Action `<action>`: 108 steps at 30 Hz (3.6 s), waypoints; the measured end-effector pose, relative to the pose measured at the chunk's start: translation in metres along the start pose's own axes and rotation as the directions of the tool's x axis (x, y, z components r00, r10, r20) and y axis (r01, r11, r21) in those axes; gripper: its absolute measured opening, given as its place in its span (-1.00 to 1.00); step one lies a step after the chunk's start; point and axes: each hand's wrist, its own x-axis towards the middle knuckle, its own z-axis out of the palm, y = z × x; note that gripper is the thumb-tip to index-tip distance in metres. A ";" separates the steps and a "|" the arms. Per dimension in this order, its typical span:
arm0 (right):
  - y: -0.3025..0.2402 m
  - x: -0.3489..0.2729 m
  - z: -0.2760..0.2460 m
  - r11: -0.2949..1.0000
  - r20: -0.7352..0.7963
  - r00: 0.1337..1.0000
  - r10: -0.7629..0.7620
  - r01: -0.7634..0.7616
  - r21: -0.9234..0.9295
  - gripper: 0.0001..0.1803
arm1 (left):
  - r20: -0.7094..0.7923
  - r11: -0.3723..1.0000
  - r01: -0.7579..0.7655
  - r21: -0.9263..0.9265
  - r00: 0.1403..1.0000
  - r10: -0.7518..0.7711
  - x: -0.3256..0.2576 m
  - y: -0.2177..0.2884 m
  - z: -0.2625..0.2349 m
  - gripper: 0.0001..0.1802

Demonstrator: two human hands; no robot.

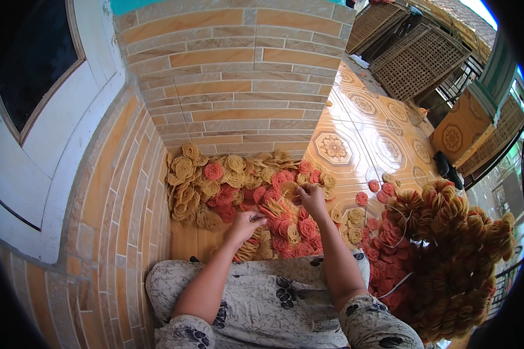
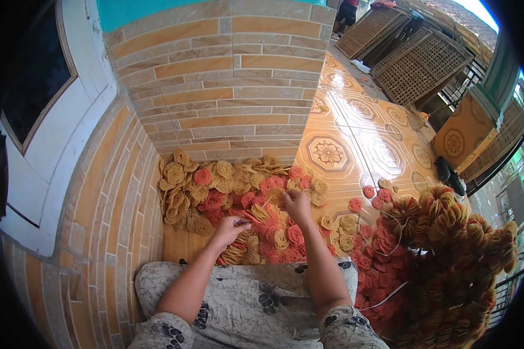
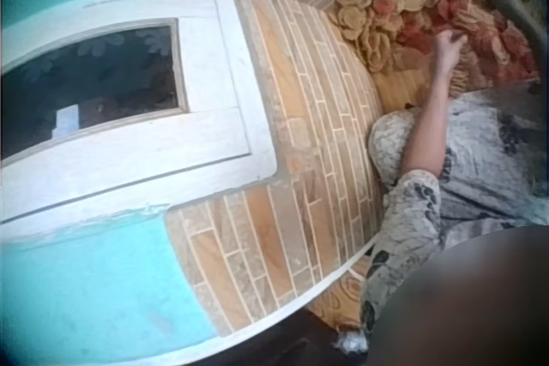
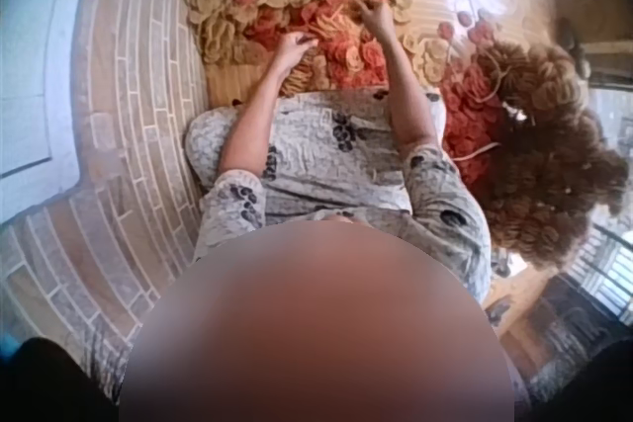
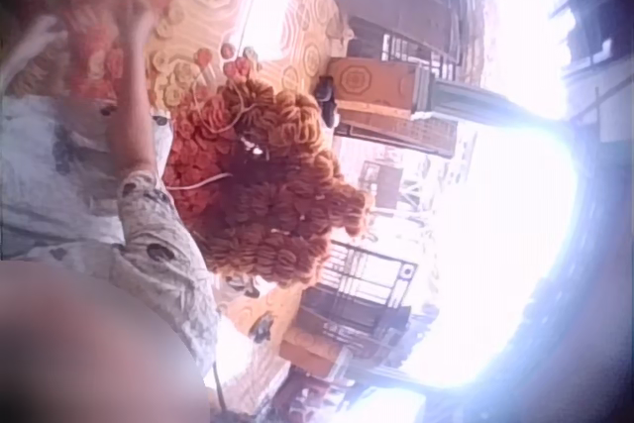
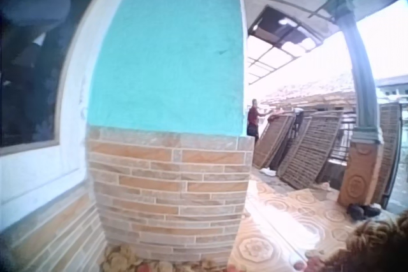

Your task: The person sits on a tiled floor and assembles small yellow and red fiber rosettes onto a white ribbon. They pick up rosettes from a pile, thread them onto the ribbon, and slide them into place, repeating the process to build a decorative garland.

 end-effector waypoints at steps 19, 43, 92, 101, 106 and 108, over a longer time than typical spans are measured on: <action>0.004 0.012 -0.020 0.925 0.005 0.990 -0.139 0.132 -0.357 -0.70 | -0.031 0.992 -0.043 -0.117 0.999 0.039 0.002 -0.010 0.002 -0.73; -0.030 -0.020 -0.005 0.744 0.407 0.821 -0.400 0.550 -0.379 -0.76 | 0.030 0.999 0.036 -0.005 0.999 -0.036 0.002 -0.003 0.001 -0.75; -0.095 -0.053 0.012 0.943 0.306 0.893 -0.331 0.320 0.085 -0.74 | -0.123 0.910 -0.410 -0.062 0.908 0.401 -0.003 0.043 -0.016 -0.56; -0.056 -0.022 0.021 0.860 0.057 0.924 -0.379 0.329 0.391 -0.79 | 0.080 0.954 -0.244 0.172 0.969 0.233 -0.009 0.033 -0.003 -0.75; 0.034 0.006 0.026 0.530 -0.188 0.932 -0.311 0.006 -0.848 -0.52 | 0.097 0.981 -0.102 0.162 0.991 0.087 0.004 0.002 -0.009 -0.78; 0.054 0.007 0.025 0.483 -0.140 0.931 -0.338 0.044 -0.875 -0.48 | 0.086 0.950 -0.047 0.308 0.996 0.021 0.005 -0.006 -0.011 -0.77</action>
